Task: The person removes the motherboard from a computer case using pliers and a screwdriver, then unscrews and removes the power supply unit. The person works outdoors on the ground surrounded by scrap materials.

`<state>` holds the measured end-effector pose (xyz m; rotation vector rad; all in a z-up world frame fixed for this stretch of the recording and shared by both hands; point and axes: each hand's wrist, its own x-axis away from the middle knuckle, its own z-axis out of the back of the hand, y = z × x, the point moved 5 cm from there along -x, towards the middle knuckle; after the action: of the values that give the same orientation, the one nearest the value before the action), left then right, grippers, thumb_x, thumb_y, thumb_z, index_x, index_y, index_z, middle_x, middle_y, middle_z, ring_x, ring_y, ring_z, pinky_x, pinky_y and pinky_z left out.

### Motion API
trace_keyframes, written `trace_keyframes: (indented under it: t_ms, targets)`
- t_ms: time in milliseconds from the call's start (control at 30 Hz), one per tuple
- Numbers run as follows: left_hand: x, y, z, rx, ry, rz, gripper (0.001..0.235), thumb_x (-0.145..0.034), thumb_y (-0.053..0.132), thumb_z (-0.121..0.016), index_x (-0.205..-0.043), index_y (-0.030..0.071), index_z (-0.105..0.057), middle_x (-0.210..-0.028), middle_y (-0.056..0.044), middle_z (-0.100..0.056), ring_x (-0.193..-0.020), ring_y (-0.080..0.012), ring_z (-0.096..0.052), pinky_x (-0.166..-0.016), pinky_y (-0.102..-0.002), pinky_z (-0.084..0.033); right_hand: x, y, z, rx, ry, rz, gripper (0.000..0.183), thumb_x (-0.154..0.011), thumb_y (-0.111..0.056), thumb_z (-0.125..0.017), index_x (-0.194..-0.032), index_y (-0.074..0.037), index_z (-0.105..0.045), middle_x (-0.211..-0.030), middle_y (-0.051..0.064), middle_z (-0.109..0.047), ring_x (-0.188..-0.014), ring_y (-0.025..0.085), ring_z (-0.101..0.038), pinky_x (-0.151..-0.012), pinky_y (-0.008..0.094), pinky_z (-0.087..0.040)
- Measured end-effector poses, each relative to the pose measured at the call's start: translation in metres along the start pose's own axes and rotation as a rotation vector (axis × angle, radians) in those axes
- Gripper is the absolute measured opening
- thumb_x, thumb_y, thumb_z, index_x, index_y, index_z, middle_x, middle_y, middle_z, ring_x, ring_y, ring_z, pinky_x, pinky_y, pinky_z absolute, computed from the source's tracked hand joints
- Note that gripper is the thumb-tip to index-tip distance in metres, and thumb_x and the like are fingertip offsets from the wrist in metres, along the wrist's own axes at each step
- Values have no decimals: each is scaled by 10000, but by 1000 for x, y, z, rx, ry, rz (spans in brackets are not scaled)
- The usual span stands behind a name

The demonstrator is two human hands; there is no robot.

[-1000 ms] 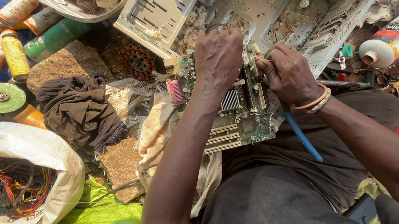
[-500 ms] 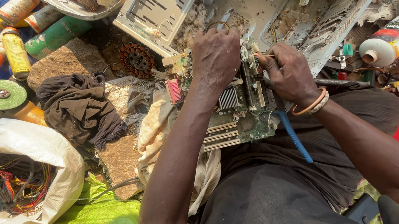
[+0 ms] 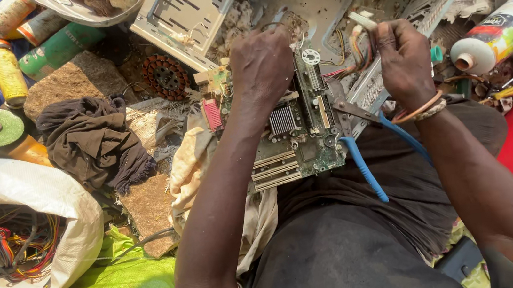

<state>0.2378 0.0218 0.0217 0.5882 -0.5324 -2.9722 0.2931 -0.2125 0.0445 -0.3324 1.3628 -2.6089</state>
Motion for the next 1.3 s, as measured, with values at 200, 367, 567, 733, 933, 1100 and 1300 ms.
trace_keyframes:
  t_ms: [200,367,567,733,933,1100,1300]
  targets:
    - [1,7,30,63,15,17,106,-855,89,-642,-753,60,-638,-629,-104,-668,-622,-260,-659,-603,-448,-505,67,-17,28,518,-91,291,426,-1058,-385,-679,-1235,3,-683,-1297,237,-629,-1194,375,-619,-1012,509,-505]
    - [-2,8,45,52,29,58,121,-890,170,-695,-899,50,-697,-758,-118,-716,-694,-256,-687,-654,-440,-535,128,18,34,542,-79,24,503,-919,-363,-705,-1305,-43,-676,-1010,196,-711,-844,318,-693,-754,455,-559]
    - [-2,-10,54,36,-299,209,414,-928,462,-693,-1094,86,-739,-816,-129,-745,-703,-247,-712,-684,-437,-550,179,88,48,-64,150,-235,336,-1032,-234,-652,-1298,-28,-652,-901,71,-701,-621,139,-567,-505,308,-446]
    - [0,-26,53,-21,-607,313,780,-866,808,-516,-1178,125,-729,-789,-147,-743,-763,-262,-726,-733,-460,-549,176,181,38,-811,350,-385,230,-1068,-166,-644,-1233,-7,-628,-910,50,-612,-667,89,-537,-503,228,-410]
    - [-14,-34,42,16,-691,251,908,-828,891,-503,-1017,35,-741,-796,-158,-723,-778,-271,-726,-717,-460,-563,109,266,-19,-1296,297,-614,166,-1050,0,-578,-1190,89,-587,-1043,141,-644,-855,210,-644,-688,290,-561]
    - [-18,-34,34,-27,-597,222,820,-886,826,-513,-870,39,-741,-769,-187,-699,-742,-339,-678,-716,-503,-531,107,251,-38,-996,281,-704,321,-979,2,-533,-1297,53,-540,-1162,153,-680,-1057,261,-711,-918,366,-605]
    - [-15,-33,45,87,-466,113,681,-948,680,-507,-831,56,-754,-712,-205,-674,-686,-380,-672,-682,-530,-520,142,153,3,-496,325,-89,399,-1064,-125,-596,-1397,90,-543,-1279,103,-654,-1147,146,-634,-1002,293,-527]
